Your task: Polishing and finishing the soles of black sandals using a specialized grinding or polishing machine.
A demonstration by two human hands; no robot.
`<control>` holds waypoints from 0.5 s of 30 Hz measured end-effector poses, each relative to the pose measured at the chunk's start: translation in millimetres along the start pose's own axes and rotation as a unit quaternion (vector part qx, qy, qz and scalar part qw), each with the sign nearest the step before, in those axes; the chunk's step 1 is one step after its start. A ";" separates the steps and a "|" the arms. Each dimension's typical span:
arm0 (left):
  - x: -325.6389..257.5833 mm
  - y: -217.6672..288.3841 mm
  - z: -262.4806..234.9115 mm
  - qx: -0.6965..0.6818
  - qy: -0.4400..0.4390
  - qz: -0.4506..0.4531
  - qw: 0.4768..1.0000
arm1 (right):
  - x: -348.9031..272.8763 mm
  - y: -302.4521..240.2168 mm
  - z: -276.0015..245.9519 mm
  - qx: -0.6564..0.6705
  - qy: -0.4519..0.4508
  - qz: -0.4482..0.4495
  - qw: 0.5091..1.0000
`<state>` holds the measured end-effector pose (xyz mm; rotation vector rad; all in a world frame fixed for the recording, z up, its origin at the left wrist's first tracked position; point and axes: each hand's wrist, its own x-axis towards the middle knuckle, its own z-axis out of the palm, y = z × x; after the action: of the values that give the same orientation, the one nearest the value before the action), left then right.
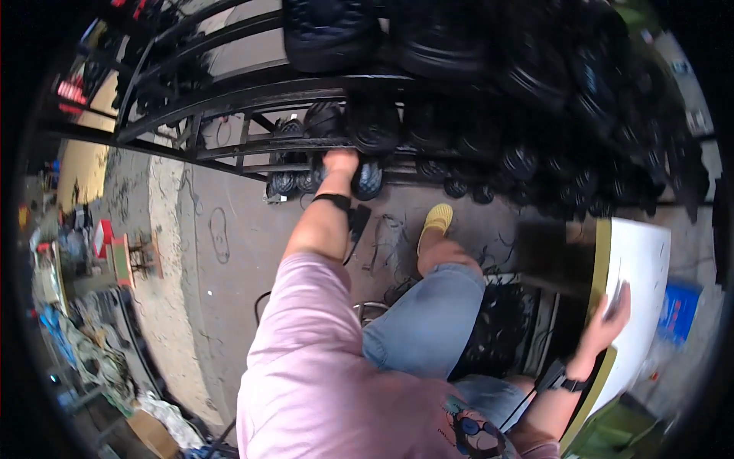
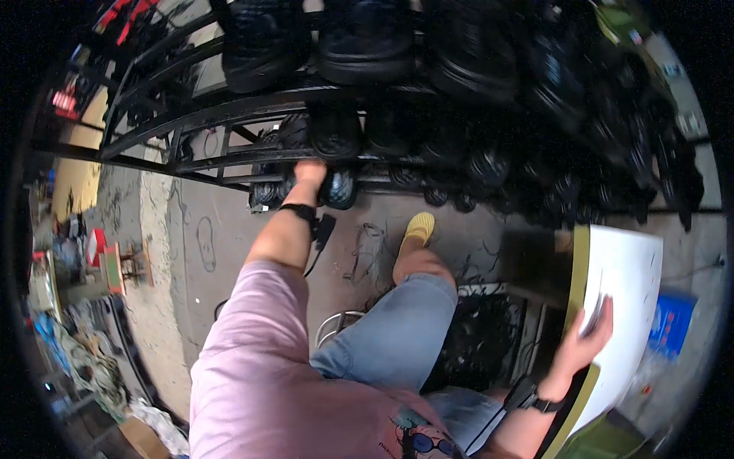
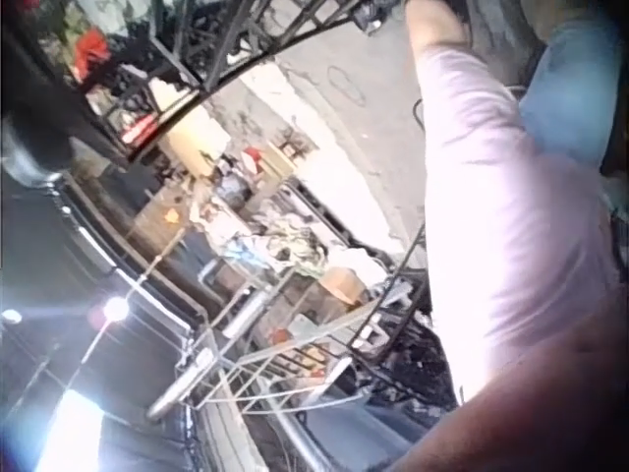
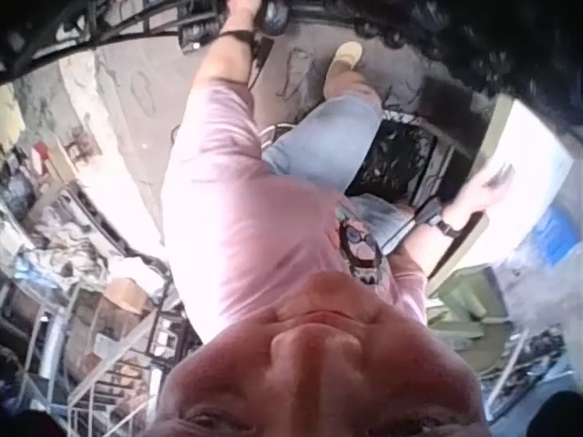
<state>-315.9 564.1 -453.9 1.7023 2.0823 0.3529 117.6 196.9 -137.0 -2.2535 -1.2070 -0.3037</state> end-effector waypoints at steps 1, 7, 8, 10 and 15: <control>19.8 4.5 19.4 0.004 0.042 0.045 0.998 | 0.5 1.2 2.8 -0.026 0.024 -0.045 0.998; 24.6 49.8 66.2 0.021 0.233 0.272 0.933 | 0.8 20.1 -3.8 -0.063 -0.018 -0.058 0.996; 3.5 51.1 55.3 0.108 0.219 0.228 0.943 | 1.8 20.2 -4.7 -0.069 -0.032 -0.054 0.996; -44.1 47.6 15.9 -0.451 0.235 0.019 0.861 | 0.6 12.2 -2.4 -0.075 -0.005 -0.064 0.995; -86.4 -30.2 -143.2 -0.799 0.276 -0.044 0.533 | -28.2 -72.1 29.4 -0.020 0.044 -0.242 0.969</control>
<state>-396.5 483.5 -327.8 0.2239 0.9706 2.0899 40.7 225.7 -147.0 -1.9269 -1.7045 -0.6087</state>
